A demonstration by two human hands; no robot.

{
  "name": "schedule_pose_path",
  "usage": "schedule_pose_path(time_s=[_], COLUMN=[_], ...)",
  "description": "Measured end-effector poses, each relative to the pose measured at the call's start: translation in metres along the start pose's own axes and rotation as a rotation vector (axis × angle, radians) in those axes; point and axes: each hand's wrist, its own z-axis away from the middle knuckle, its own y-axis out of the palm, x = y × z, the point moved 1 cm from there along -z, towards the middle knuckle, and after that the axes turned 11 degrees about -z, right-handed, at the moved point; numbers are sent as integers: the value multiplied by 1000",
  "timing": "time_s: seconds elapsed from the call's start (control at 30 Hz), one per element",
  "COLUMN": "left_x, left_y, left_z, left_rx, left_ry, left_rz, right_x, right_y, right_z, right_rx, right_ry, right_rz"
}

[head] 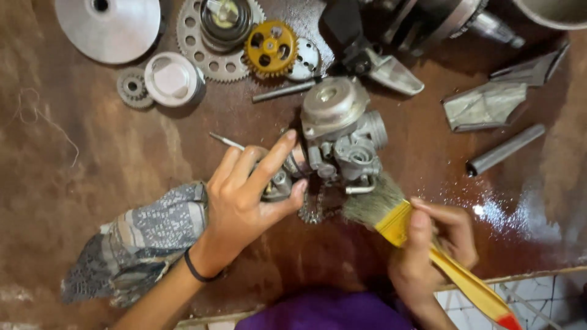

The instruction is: Cleaning a motorcycle carburetor with a brush and solvent.

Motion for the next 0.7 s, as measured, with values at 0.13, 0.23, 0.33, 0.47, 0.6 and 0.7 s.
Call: schedule_pose_path(time_s=[0.13,0.23,0.33,0.47,0.6,0.7], left_x=[-1,2,1,3,4,7], left_y=[0,2,-4,1,4,0], left_z=[2,3,0,5,6,0], left_rx=[-10,-22,13,-22,-3,-4], left_ry=[5,16,-4,10,7,6], left_rz=[17,3,-3,28,-11,-45], right_x=[12,-4,-2,-15,-6,-18], right_y=[21,-9,-2,-16,-14,-36], right_z=[-6,-17,-22,-31,-45,-70], right_rx=[286,82,16,148,112,312], right_ry=[248,6,-30,108,38,60], right_rz=[-26,-71,-29,63,-122,-42])
